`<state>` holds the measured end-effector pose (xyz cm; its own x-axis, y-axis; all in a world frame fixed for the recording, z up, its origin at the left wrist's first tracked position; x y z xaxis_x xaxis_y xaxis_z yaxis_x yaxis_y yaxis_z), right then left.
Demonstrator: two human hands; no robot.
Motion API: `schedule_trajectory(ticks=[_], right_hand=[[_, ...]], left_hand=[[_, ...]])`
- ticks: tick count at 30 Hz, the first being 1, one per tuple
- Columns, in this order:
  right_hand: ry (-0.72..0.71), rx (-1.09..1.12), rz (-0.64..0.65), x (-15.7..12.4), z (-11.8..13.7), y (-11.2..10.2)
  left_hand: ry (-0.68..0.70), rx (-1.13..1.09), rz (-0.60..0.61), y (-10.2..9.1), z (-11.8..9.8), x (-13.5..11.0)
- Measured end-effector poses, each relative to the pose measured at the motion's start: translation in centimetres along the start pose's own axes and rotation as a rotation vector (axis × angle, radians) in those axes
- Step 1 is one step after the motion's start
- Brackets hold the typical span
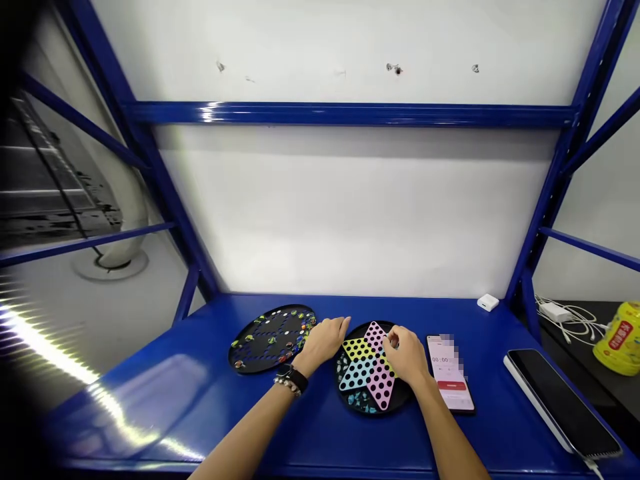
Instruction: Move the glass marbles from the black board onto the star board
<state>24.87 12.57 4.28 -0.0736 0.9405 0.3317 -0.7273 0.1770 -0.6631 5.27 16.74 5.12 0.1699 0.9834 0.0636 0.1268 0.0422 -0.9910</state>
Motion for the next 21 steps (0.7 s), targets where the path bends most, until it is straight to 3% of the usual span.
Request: schedule_trajectory(ticks=[8,13,16,19,21], right_hand=[[0.004,-0.008,-0.005,0.0,-0.2,0.2],[0.004,-0.011,-0.007,0.0,-0.2,0.3],[0.000,-0.007,-0.004,-0.1,-0.1,0.2],[0.001,0.001,0.010,-0.2,0.1,0.2],[0.007,-0.001,0.012,-0.2,0.1,0.2]], left_hand=[[0.032,0.032,0.013,1.6,-3.3,1.2],[0.055,-0.003,-0.004,1.1,-3.3,0.8],[0.020,-0.092,-0.060,0.0,-1.0,0.5],[-0.077,-0.153,-0.117,-1.3,3.6,0.0],[-0.133,-0.154,-0.090,-1.5,7.1,-0.5]])
Point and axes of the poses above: each hand's wrist, its own x-axis towards the middle knuckle, its own y-axis out of the palm, z = x × y, the point moved 8 cm from there along x, towards the middle knuckle, and after that the axes turned 5 degrees about -y, right-handed, at the moved point
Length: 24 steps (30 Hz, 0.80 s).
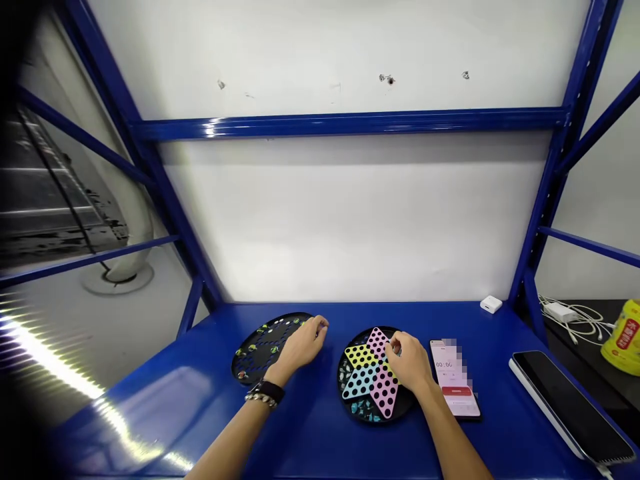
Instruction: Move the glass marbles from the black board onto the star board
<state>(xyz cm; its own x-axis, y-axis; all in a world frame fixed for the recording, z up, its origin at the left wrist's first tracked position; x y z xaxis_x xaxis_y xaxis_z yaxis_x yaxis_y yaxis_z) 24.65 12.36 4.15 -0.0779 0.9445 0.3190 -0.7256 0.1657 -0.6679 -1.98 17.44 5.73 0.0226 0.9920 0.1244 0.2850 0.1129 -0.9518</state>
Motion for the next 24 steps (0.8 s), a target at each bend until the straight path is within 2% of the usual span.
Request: schedule_trajectory(ticks=[3,6,9,15,19,24], right_hand=[[0.008,0.001,0.000,-0.1,0.0,0.1],[0.013,0.007,-0.002,-0.1,-0.1,0.1],[0.012,0.011,-0.005,-0.1,-0.3,0.1],[0.011,0.005,-0.008,-0.1,-0.4,0.2],[0.011,0.015,0.000,-0.1,-0.3,0.2],[0.013,0.008,0.003,-0.2,-0.1,0.1]], left_hand=[[-0.003,0.047,0.158,0.1,4.0,-0.6],[0.004,0.117,0.219,0.0,6.0,-1.3],[0.002,0.096,0.244,-0.2,6.4,-1.5],[0.000,-0.129,0.329,0.0,7.2,-1.2],[-0.002,-0.113,0.328,-0.3,7.9,-0.9],[0.042,-0.027,0.290,-1.2,7.4,-1.0]])
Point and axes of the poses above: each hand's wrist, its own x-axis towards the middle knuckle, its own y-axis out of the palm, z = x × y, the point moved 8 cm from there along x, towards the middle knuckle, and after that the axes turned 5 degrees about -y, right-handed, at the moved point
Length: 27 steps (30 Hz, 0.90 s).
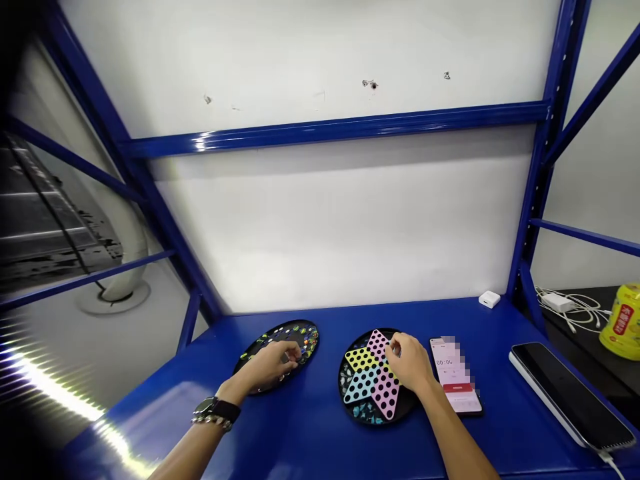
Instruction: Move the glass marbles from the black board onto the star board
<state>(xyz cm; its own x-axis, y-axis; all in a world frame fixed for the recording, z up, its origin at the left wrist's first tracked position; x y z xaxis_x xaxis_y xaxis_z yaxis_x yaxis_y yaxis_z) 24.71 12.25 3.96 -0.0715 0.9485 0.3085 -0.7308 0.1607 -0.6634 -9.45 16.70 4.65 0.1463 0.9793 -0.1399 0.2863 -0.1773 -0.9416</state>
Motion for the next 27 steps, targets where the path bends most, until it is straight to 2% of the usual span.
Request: schedule_trajectory(ticks=[3,7,14,19,21,23,27], right_hand=[[0.003,0.008,0.004,-0.1,0.1,0.0],[0.011,0.027,0.009,-0.1,0.2,0.1],[-0.007,0.026,0.005,0.1,0.1,0.1],[-0.007,0.030,0.007,0.0,0.4,0.1],[-0.005,0.030,0.009,0.0,0.5,0.0],[-0.003,0.029,0.011,0.0,0.6,0.0],[0.006,0.034,0.008,0.0,0.4,0.0]], left_hand=[[0.023,0.003,-0.050,-0.7,-0.4,0.1],[-0.046,0.037,-0.170,-1.8,-0.3,1.0],[-0.098,0.162,-0.102,-0.1,-1.7,2.5],[-0.074,0.141,-0.120,-0.8,-2.4,1.8],[-0.003,0.073,-0.166,-1.5,-4.2,1.5],[0.082,-0.025,-0.220,-2.0,-7.0,1.3],[0.204,-0.175,-0.262,-0.7,-13.2,2.2]])
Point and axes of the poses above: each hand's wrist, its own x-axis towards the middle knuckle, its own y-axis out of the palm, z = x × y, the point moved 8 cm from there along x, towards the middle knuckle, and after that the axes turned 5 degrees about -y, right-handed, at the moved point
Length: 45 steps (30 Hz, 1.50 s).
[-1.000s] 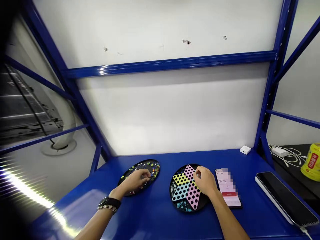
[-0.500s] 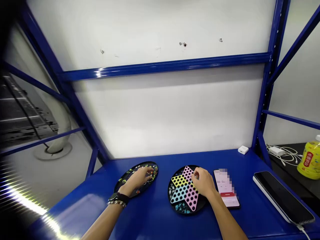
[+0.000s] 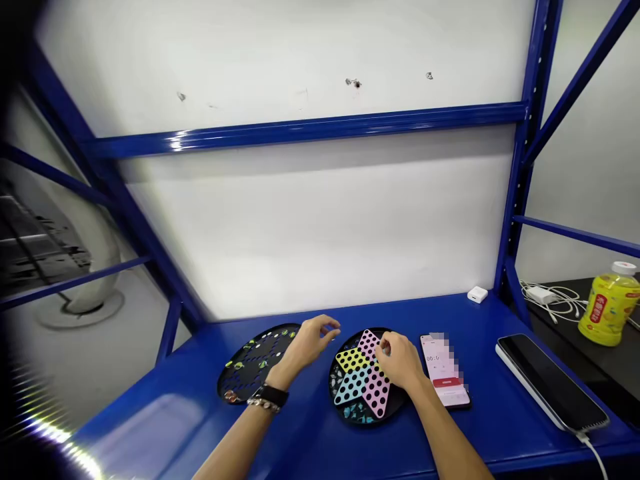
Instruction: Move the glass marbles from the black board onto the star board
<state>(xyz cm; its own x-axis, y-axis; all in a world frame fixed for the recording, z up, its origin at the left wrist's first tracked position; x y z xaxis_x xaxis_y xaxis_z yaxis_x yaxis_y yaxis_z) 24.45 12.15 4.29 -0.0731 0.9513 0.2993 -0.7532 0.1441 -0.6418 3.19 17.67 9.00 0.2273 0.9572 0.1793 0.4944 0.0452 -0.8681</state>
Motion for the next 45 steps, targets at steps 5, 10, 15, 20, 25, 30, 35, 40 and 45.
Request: schedule_trajectory(ticks=[5,10,15,20,25,30,35,40,45], right_hand=[[-0.018,-0.014,-0.011,0.0,-0.1,0.0],[-0.022,-0.017,0.004,0.0,0.0,0.2],[-0.021,-0.021,0.008,0.0,0.0,0.4],[-0.017,-0.015,0.006,0.0,-0.2,0.6],[-0.011,-0.013,0.006,-0.1,0.0,0.4],[-0.003,-0.015,0.014,-0.1,0.1,0.3],[-0.006,-0.012,0.011,-0.1,0.1,0.5],[0.000,-0.013,0.014,-0.1,0.1,0.5],[0.000,-0.017,0.006,0.0,0.0,0.6]], left_hand=[[0.073,0.090,0.061,4.9,-3.1,1.2],[0.089,0.106,-0.017,4.2,-0.5,0.5],[-0.171,0.323,-0.100,0.5,8.0,1.0],[-0.282,0.368,0.021,0.2,13.0,1.8],[-0.276,0.309,0.027,0.5,13.6,2.0],[-0.296,0.247,0.047,0.4,14.7,1.8],[-0.312,0.234,0.015,0.1,15.3,1.8],[-0.406,0.303,-0.046,-0.5,16.0,2.5],[-0.529,0.368,-0.076,-1.7,17.3,2.8]])
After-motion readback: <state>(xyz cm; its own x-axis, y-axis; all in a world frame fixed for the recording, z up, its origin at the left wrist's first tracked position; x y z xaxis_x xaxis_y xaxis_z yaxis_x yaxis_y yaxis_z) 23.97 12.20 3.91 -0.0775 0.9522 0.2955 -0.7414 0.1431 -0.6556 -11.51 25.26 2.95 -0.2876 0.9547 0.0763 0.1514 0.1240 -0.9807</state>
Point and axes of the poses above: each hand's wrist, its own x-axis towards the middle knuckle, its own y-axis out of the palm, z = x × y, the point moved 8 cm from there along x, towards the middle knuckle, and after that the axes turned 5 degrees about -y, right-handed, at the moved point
